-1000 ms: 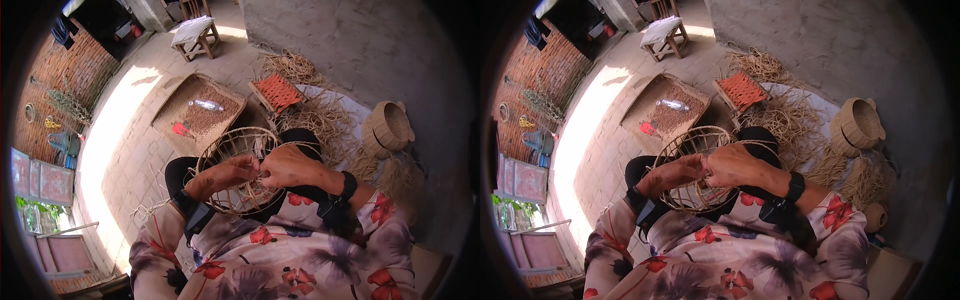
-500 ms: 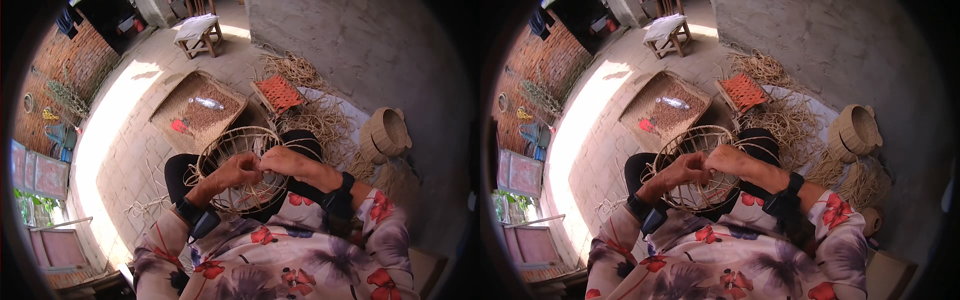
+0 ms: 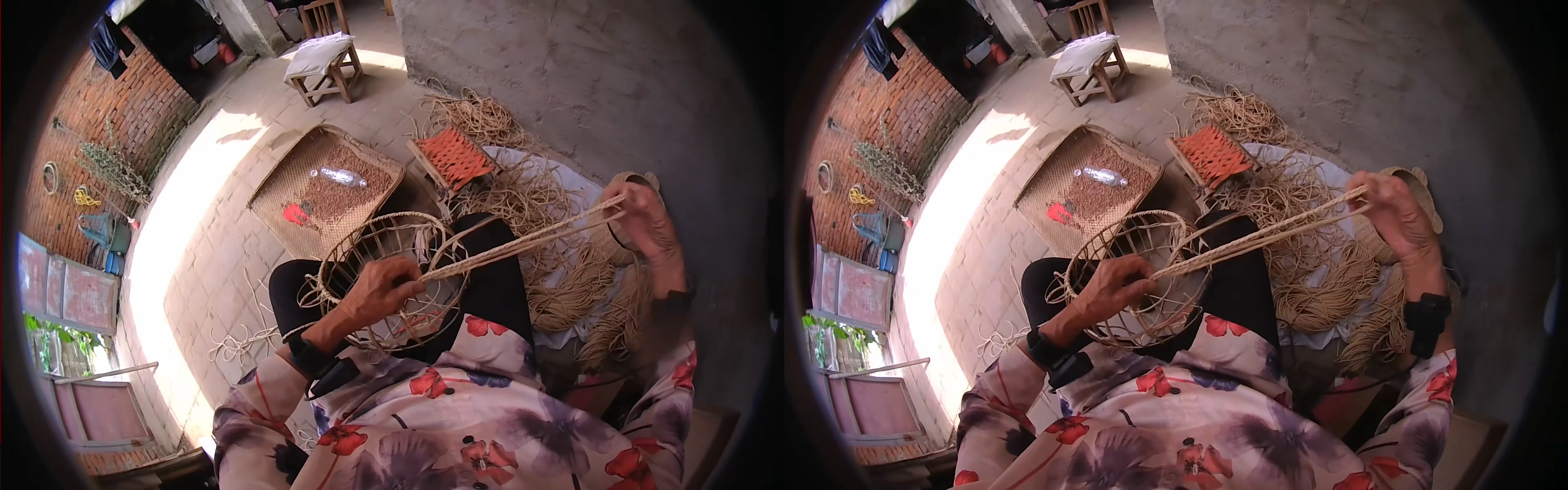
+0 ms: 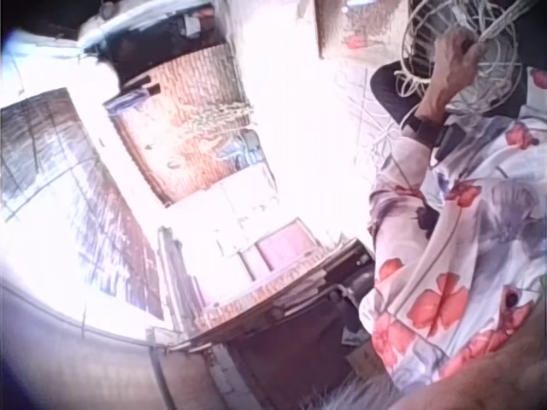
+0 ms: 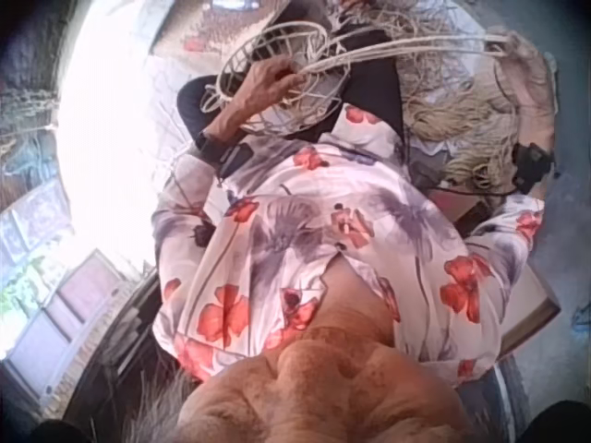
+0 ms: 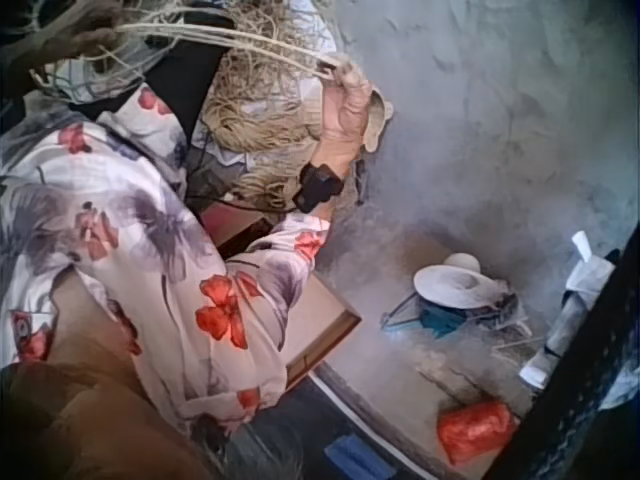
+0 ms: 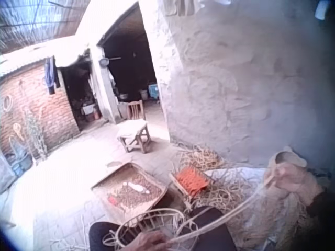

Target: The recorder is weaving thin bamboo or wooden strips into a circular frame to create a basket or cage.

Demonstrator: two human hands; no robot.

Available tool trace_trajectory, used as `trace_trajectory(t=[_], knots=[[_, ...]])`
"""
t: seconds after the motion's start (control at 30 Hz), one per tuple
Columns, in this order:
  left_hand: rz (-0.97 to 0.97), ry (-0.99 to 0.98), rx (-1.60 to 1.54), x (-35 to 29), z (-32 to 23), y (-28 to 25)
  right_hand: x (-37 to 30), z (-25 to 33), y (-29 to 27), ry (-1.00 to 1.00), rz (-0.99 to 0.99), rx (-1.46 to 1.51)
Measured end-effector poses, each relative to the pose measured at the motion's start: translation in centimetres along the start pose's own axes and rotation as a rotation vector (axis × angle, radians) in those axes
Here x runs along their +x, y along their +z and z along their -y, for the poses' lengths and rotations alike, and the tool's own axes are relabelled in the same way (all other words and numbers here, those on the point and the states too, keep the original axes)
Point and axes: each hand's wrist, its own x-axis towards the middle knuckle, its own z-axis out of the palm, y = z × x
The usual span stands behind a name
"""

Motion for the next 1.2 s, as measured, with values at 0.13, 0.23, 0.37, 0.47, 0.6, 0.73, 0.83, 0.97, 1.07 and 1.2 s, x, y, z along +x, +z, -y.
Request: trace_trajectory(t=[0.13, 0.23, 0.37, 0.47, 0.6, 0.73, 0.83, 0.97, 1.07, 1.2], knots=[[0.156, -0.376, -0.312, 0.4, -0.3, -0.9, -4.0, 1.0, -14.9, -0.055, -0.555, 0.193], [0.211, -0.536, -0.508, 0.9, 0.1, -1.3, -6.2, -0.4, -21.0, 0.317, -0.707, -0.481], [0.245, -0.663, -0.743, 1.4, 2.9, -0.5, -4.0, -10.6, -17.4, 0.133, -0.460, -0.878], [0.255, -0.699, -0.842, 1.1, 4.0, -0.3, 0.1, -10.0, 0.0, 0.116, -0.202, -0.613], [0.210, -0.706, -0.759, 1.6, 1.9, -0.5, 1.6, -11.3, 12.1, -0.158, 0.127, -0.580], [0.124, -0.571, -0.649, 1.6, 2.0, -0.2, 0.9, -11.5, 15.3, -0.165, 0.391, -0.686], [0.082, -0.536, -0.444, 1.5, 0.5, -0.4, -0.1, -11.1, 13.5, 0.198, 0.525, -0.471], [0.052, -0.469, -0.179, 0.9, -0.6, -0.5, -1.8, -13.0, 2.6, 0.014, 0.022, -0.599], [0.030, -0.390, -0.155, 0.8, -0.8, -0.1, -6.4, -16.1, -13.8, 0.030, -0.477, -1.122], [0.049, -0.366, -0.158, 0.3, -0.2, -0.1, -13.3, -15.1, -23.7, 0.799, -1.059, -1.349]])
